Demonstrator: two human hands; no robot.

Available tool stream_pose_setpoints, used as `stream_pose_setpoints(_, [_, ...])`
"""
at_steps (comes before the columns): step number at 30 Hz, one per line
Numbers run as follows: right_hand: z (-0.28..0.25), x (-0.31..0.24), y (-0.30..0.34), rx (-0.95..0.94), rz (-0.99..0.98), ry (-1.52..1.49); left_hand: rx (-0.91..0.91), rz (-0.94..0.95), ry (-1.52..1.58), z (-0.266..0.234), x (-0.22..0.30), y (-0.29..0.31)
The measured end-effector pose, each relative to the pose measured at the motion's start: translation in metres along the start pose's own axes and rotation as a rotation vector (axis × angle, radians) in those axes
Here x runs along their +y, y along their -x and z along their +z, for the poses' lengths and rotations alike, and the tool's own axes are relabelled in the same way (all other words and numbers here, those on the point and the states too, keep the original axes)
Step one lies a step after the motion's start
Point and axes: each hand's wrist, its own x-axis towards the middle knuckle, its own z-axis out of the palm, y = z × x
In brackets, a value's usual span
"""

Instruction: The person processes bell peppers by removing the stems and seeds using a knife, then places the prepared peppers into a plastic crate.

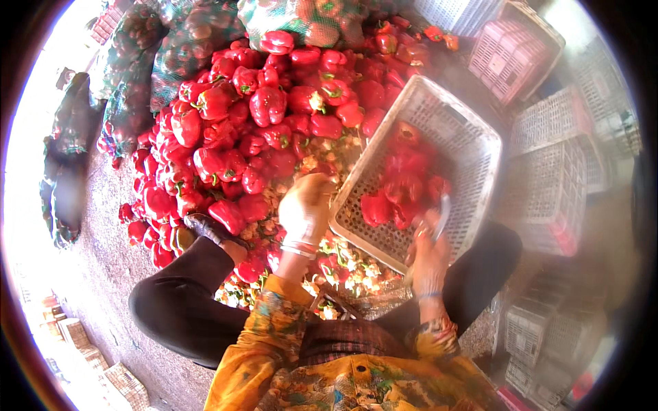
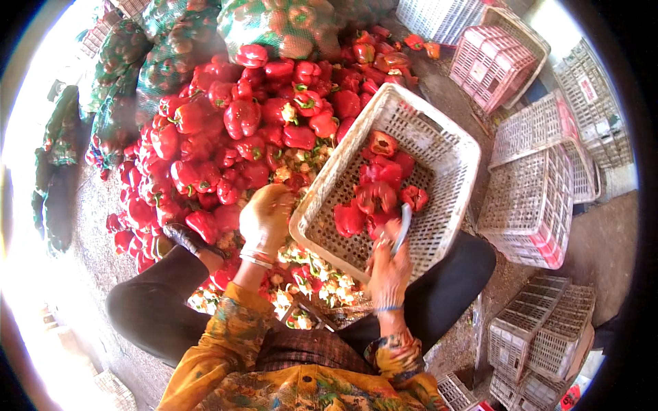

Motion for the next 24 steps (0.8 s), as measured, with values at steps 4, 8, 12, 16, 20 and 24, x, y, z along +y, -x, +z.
stream_pose_setpoints(4, [0.004, 0.039, -0.006, -0.106, -0.398, 0.489, 0.111, -0.24, -0.441, -0.016, -0.092, -0.025])
stream_pose_setpoints(8, [0.005, 0.061, -0.022, -0.048, -0.262, 0.387, -0.095, -0.399, -0.831, 0.001, -0.185, -0.027])
stream_pose_setpoints(12, [0.012, 0.054, -0.018, -0.025, -0.056, 0.375, -0.18, -0.554, -0.994, 0.022, -0.207, -0.042])
stream_pose_setpoints(16, [0.012, 0.052, -0.019, 0.005, -0.215, 0.466, -0.117, -0.601, -0.822, 0.022, -0.192, -0.058])
stream_pose_setpoints(20, [0.024, 0.045, -0.017, -0.036, -0.376, 0.53, 0.033, -0.578, -0.617, 0.0, -0.19, -0.049])
stream_pose_setpoints(24, [0.026, 0.04, -0.009, -0.036, -0.392, 0.473, 0.145, -0.741, 0.055, -0.024, -0.186, -0.026])
